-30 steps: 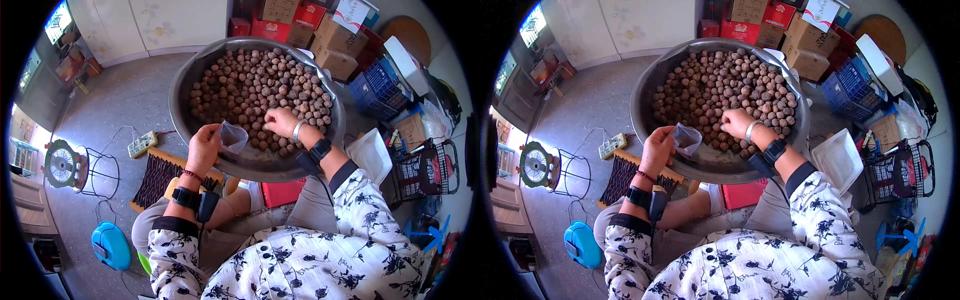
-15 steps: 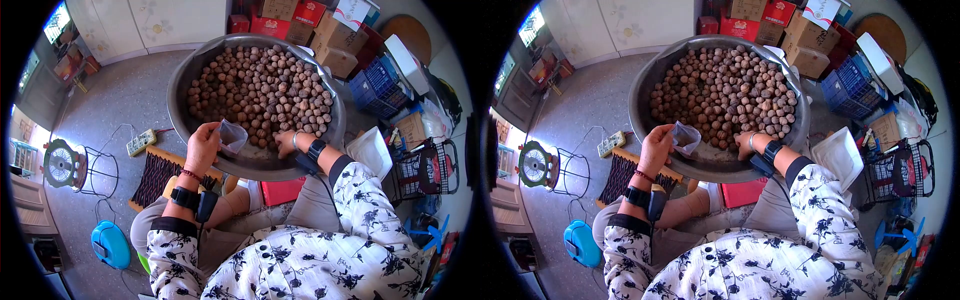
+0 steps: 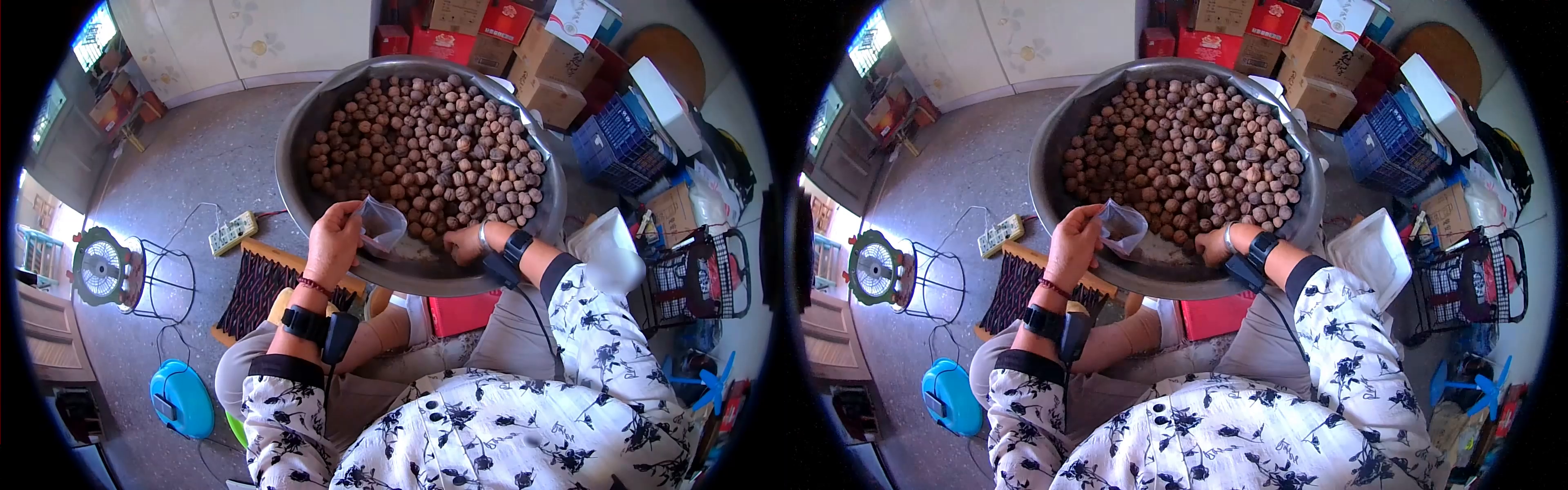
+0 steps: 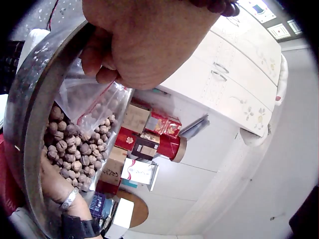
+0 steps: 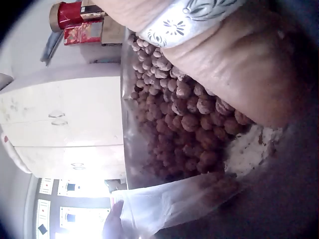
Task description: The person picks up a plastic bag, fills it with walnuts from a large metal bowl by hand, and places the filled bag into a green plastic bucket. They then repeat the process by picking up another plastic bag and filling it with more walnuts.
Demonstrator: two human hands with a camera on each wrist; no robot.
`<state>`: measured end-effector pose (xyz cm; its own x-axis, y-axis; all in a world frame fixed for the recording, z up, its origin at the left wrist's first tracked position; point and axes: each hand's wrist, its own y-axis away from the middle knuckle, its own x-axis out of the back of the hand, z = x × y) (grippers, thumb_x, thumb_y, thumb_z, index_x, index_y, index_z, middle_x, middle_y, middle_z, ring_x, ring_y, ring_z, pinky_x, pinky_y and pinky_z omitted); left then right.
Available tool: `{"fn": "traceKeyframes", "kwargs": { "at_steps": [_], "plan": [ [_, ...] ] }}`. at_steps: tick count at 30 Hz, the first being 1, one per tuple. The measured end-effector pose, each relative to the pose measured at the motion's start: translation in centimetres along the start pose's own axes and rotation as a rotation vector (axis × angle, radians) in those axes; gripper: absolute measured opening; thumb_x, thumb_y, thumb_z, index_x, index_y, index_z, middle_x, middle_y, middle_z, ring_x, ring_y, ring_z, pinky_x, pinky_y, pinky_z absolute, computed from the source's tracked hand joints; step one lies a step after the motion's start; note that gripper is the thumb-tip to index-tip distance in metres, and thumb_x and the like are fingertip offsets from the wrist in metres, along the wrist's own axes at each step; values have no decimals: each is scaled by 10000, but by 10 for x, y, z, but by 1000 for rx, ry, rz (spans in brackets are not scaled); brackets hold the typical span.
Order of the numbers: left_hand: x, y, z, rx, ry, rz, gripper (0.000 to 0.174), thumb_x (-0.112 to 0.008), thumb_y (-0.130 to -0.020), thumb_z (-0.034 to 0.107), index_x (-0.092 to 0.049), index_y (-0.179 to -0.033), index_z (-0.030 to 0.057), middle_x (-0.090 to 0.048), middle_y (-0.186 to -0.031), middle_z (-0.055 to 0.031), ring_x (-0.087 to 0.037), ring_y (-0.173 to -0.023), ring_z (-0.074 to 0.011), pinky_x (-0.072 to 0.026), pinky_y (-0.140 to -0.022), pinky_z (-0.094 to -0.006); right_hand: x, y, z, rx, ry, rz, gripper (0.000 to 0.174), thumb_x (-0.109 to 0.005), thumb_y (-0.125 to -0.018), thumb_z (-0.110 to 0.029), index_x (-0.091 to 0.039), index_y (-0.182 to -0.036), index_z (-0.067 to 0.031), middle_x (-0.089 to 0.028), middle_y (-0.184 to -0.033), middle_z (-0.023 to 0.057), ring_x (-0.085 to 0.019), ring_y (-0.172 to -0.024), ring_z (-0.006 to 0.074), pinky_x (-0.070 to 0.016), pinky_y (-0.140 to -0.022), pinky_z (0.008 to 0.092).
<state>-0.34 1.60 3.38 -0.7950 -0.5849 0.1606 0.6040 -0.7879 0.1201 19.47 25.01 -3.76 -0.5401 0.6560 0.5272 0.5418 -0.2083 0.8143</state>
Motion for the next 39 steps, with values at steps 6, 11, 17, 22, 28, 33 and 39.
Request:
{"fn": "traceKeyframes", "kwargs": {
  "at_steps": [6, 11, 17, 22, 28, 33, 39],
  "plan": [
    [0, -2, -4, -10, 19, 10, 269, -545, -951, 129, -626, -1189, 32, -601, -720, -19, -552, -547, -84, -449, -421, -231, -5, 5, -9, 11, -35, -12, 582, -711, -699, -219, -560, -1230, -34, -663, -1111, 156, -628, -1028, 290, -505, -839, 393],
    [0, -3, -5, -21, -10, 23, 250, -557, -945, 133, -629, -1159, 28, -599, -711, -21, -549, -521, -90, -448, -419, -238, -7, 11, -14, 15, -27, 25, 579, -719, -699, -239, -573, -1219, -32, -665, -1115, 156, -633, -1023, 291, -508, -834, 390],
    [-5, -3, 1, -7, -119, 121, 205, -634, -903, 181, -647, -989, -5, -639, -727, -55, -594, -512, -140, -475, -435, -251, -5, 14, -18, 61, 7, -18, 539, -684, -748, -331, -619, -1171, -4, -677, -1118, 165, -638, -1046, 300, -505, -852, 399],
    [-12, -14, -9, -198, -443, 135, 201, -695, -833, 166, -628, -910, -8, -675, -772, -159, -676, -679, -282, -548, -632, -373, -12, 12, -20, 116, 59, 18, 390, -633, -798, -258, -671, -1089, -1, -695, -975, 125, -653, -866, 237, -522, -678, 390],
    [-15, -22, -13, -217, -507, 83, 213, -659, -850, 145, -632, -989, -15, -696, -834, -193, -691, -771, -310, -542, -718, -370, -15, 13, -22, 105, 140, 23, 371, -639, -810, -312, -709, -977, 13, -716, -884, 123, -658, -792, 234, -509, -689, 373],
    [-14, -19, -10, -33, -146, 38, 185, -639, -899, 132, -629, -999, -23, -683, -767, -97, -652, -617, -157, -517, -572, -279, -7, 12, -22, 136, -30, 87, 380, -675, -857, -383, -709, -895, -6, -687, -794, 90, -637, -734, 201, -501, -627, 355],
    [-15, -18, -14, -54, -112, -1, 174, -614, -919, 130, -625, -1006, -20, -668, -749, -70, -623, -571, -124, -489, -534, -252, -15, 23, -21, 316, -636, -69, 333, -699, -866, -423, -634, -820, -100, -530, -624, -5, -513, -598, 128, -408, -518, 292]
  ]
}}
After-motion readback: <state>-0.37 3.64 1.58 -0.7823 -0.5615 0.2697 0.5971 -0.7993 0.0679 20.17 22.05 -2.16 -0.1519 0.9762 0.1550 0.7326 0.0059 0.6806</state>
